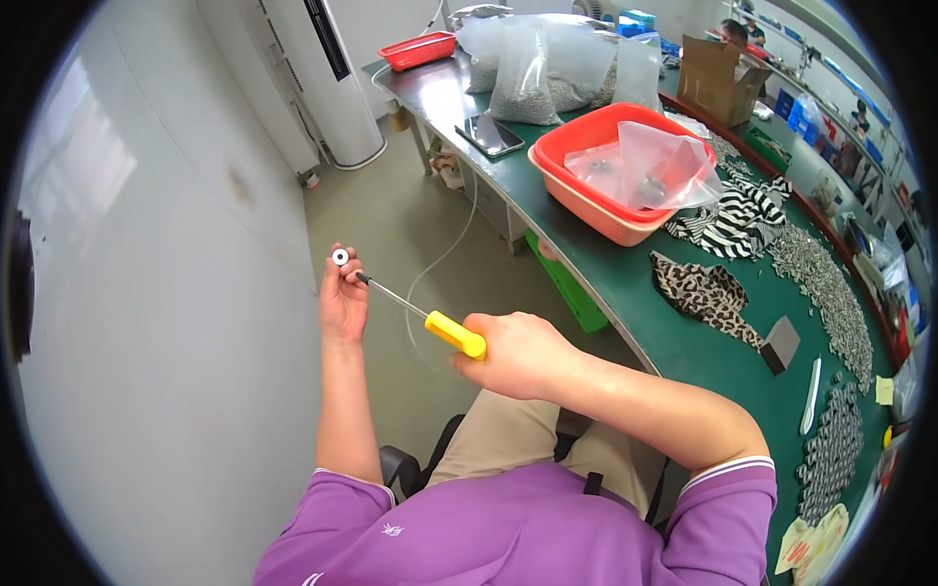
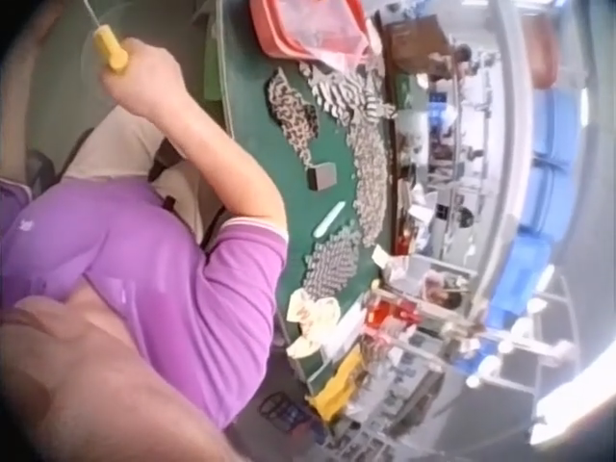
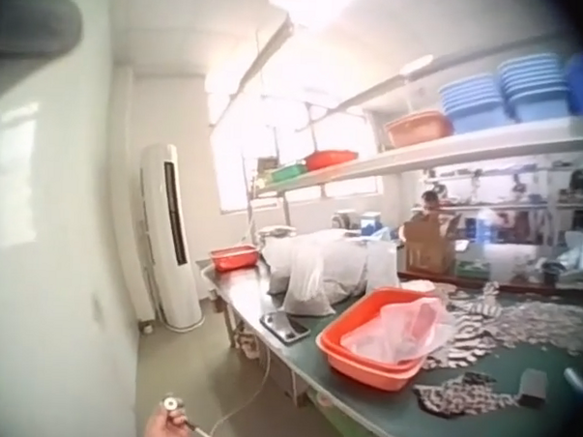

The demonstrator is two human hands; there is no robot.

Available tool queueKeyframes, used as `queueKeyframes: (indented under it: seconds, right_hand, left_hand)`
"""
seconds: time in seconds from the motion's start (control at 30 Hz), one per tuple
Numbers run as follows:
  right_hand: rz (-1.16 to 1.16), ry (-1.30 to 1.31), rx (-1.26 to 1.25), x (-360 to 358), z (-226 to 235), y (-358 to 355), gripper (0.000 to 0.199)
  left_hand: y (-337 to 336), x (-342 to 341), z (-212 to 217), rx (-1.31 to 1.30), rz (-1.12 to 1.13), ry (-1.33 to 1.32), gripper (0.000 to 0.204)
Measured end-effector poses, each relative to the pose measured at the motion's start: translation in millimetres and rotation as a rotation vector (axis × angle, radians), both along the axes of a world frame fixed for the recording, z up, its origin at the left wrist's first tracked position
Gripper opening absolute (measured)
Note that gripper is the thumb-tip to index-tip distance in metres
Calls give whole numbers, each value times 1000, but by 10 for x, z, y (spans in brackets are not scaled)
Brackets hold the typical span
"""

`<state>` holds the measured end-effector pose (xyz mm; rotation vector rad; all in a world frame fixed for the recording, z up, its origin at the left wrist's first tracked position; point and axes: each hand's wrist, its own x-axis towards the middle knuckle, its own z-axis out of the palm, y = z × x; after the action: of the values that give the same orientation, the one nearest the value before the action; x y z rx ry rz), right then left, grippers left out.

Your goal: Inspecting, cleaning with an air nozzle, and organizing small metal rings at a manufacturing workbench.

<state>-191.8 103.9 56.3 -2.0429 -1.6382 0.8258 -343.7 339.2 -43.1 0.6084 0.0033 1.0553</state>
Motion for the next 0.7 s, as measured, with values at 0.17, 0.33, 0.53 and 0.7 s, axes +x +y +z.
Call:
queueKeyframes:
  seconds: [0.17,0.33,0.53,0.7]
  right_hand:
    - [-35,-5,-26,74,69,-13,36]
    - [-39,-23,0,147,14,-108,39]
    - [23,-8,52,205,-153,-141,37]
    - [-13,19,45,279,-146,-208,36]
  left_hand:
    - [-4,85,-13,33,12,71,24]
    - [4,216,-34,30,-20,72,26]
    - [58,138,-120,59,69,147,28]
    - [-29,267,-46,111,89,241,29]
